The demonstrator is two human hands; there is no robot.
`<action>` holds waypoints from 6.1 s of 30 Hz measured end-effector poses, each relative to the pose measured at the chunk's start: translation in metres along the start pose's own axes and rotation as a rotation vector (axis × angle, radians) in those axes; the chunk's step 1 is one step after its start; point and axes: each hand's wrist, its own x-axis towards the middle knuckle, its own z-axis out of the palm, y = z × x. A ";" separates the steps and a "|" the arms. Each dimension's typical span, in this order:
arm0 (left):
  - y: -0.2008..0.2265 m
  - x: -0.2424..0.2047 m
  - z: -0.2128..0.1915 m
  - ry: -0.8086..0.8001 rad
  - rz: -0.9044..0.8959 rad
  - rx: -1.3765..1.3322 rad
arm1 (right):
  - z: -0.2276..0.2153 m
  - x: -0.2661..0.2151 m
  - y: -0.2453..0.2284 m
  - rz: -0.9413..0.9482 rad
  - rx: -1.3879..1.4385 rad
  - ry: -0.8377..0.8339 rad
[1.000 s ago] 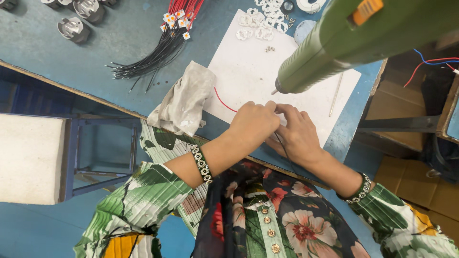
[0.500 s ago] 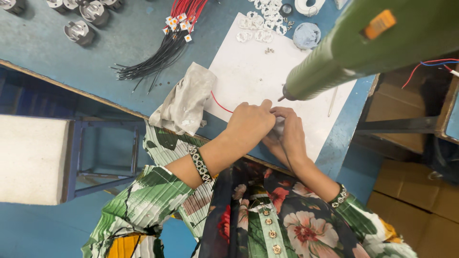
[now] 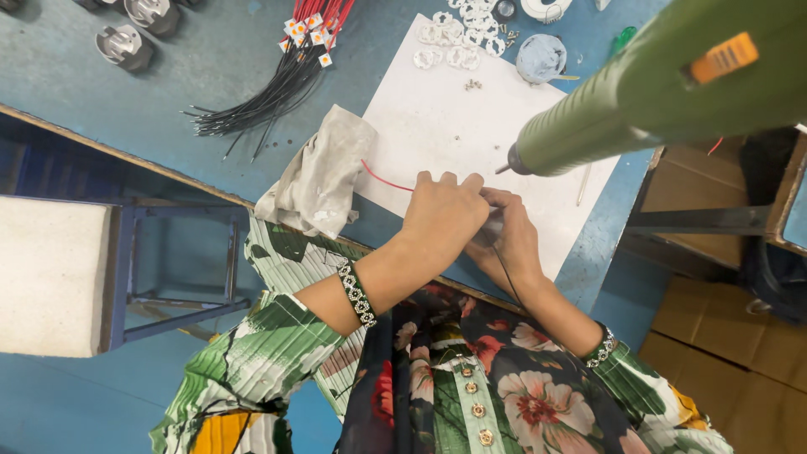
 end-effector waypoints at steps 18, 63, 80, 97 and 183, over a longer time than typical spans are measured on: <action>-0.034 -0.035 -0.016 0.155 0.215 -0.119 | -0.003 0.006 -0.005 -0.046 0.023 -0.026; -0.048 -0.053 0.011 0.382 0.298 -0.097 | -0.042 0.035 0.002 -0.047 0.364 -0.375; -0.038 -0.066 0.022 0.348 0.142 -0.250 | -0.014 0.114 0.032 -0.316 -0.243 -0.041; -0.037 -0.065 0.021 0.377 0.145 -0.256 | -0.018 0.041 0.035 0.533 1.144 -0.171; -0.039 -0.067 0.039 0.458 0.139 -0.211 | -0.099 0.076 -0.063 -0.409 1.061 -0.355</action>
